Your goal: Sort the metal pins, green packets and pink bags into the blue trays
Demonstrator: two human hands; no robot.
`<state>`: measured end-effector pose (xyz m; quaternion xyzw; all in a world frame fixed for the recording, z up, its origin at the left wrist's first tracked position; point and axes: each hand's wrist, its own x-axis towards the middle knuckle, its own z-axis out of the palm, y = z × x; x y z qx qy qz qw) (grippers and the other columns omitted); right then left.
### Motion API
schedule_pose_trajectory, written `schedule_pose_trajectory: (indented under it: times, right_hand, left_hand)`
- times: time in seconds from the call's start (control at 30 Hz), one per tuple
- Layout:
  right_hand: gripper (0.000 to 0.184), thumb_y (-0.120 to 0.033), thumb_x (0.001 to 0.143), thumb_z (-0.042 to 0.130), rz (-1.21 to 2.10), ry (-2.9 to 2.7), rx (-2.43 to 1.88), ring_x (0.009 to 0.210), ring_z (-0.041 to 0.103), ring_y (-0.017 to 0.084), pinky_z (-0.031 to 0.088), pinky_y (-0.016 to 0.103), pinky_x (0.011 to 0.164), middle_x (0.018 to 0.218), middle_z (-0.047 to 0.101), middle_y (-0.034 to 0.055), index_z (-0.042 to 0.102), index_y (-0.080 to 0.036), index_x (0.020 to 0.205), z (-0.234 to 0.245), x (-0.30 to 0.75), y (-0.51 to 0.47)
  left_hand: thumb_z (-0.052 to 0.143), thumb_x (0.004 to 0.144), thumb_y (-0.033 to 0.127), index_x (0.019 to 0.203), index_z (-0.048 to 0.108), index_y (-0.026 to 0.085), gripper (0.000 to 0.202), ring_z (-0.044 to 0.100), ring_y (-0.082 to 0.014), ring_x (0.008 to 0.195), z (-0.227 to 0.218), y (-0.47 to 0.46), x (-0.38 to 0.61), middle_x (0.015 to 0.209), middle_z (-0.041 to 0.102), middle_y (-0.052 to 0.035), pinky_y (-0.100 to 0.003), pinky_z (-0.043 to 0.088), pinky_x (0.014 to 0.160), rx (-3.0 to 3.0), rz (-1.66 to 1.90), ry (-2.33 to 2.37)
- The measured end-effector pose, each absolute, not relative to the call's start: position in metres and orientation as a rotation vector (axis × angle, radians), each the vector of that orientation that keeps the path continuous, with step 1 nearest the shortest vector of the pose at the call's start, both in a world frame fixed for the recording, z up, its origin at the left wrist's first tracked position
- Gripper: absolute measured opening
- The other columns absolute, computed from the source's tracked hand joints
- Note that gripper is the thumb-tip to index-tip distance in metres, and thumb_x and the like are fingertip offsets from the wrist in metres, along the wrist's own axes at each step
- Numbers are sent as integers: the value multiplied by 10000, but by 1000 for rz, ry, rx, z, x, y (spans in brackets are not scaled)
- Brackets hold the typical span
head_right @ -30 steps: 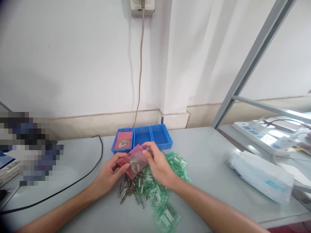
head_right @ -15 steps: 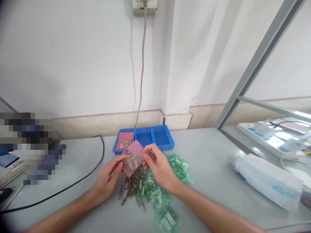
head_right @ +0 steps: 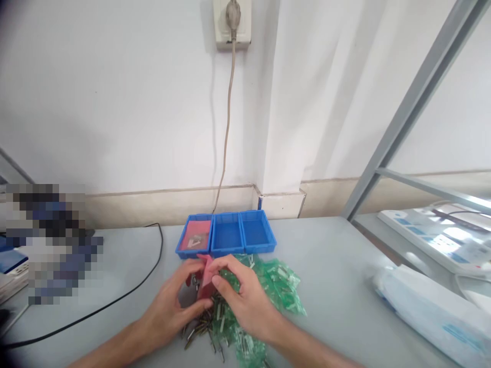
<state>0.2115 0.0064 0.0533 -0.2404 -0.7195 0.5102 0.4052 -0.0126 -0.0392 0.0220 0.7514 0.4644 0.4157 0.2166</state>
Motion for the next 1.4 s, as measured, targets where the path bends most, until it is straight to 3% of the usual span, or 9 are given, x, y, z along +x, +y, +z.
schedule_pose_trajectory:
  times: [0.13, 0.27, 0.4, 0.57, 0.63, 0.7, 0.97, 1.13, 1.4]
  right_hand:
    - [341, -391, 1126, 542, 1199, -1905, -605, 1420, 557, 277, 411, 482, 1239, 1457, 651, 76, 628, -336, 1451, 54, 214, 5]
    - [521, -410, 1097, 594, 1112, -1771, -726, 1429, 520, 290, 449, 493, 1207, 1587, 500, 118, 455, -336, 1593, 41, 213, 12]
    - [515, -442, 1074, 633, 1367, -1648, -747, 972, 661, 219, 578, 372, 892, 1135, 667, 55, 441, -303, 1531, 32, 211, 22]
    - [257, -430, 1073, 638, 1347, -1563, -758, 857, 599, 182, 514, 285, 758, 979, 617, 1, 541, -291, 1266, 33, 208, 22]
    - [166, -425, 1083, 610, 1270, -1617, -783, 848, 586, 182, 491, 285, 749, 979, 623, 11, 612, -265, 1127, 34, 208, 22]
    - [194, -412, 1095, 572, 1215, -1673, -822, 861, 593, 190, 487, 298, 765, 1016, 659, 31, 673, -248, 1077, 34, 208, 22]
    - [235, -302, 1091, 530, 1268, -1730, -740, 1087, 661, 232, 528, 350, 938, 1202, 700, 68, 718, -265, 1227, 35, 210, 23]
    - [179, -395, 1076, 623, 1091, -1842, -782, 944, 612, 212, 520, 338, 837, 1093, 619, 60, 737, -262, 1109, 35, 212, 23]
    - [243, -487, 1067, 639, 1444, -1532, -828, 602, 521, 127, 457, 249, 564, 764, 581, -48, 570, -255, 1045, 29, 205, 22]
  left_hand:
    - [584, 1092, 376, 1371, 646, 244, 315, 709, -267, 1118, 25, -34, -14, 1229, 744, -95, -424, 587, 999, 1858, 1182, 1267]
    - [630, 1077, 410, 1411, 628, 229, 379, 734, -287, 1161, 36, -25, -18, 1310, 743, -130, -460, 597, 1044, 1579, 1186, 1050]
    - [645, 1077, 396, 1526, 511, 243, 492, 729, -285, 1208, 37, -22, -12, 1360, 718, -152, -474, 598, 1070, 1459, 1188, 916]
    - [602, 1105, 325, 1714, 89, 342, 796, 745, -243, 1106, 16, -25, -7, 1353, 685, -118, -451, 644, 973, 1569, 1414, 1119]
    - [496, 1131, 250, 1634, 379, 301, 519, 711, -245, 1172, 9, -26, -14, 1371, 660, -122, -434, 612, 1035, 1860, 1455, 1210]
    - [402, 1120, 137, 1532, 556, 308, 472, 659, -241, 1257, 6, -26, -23, 1379, 645, -109, -415, 568, 1100, 2213, 1286, 1208]
    - [570, 1049, 106, 1442, 642, 302, 445, 643, -201, 1054, 11, -21, -31, 1164, 640, -65, -304, 578, 905, 2253, 1335, 1273]
    - [608, 1079, 234, 1079, 750, 213, 144, 587, -180, 891, 20, -25, -22, 967, 580, -36, -285, 515, 798, 2110, 1360, 1340]
    - [532, 1123, 321, 868, 685, 186, 326, 601, -187, 939, 22, -31, -18, 992, 609, -53, -291, 508, 836, 1981, 1306, 1300]
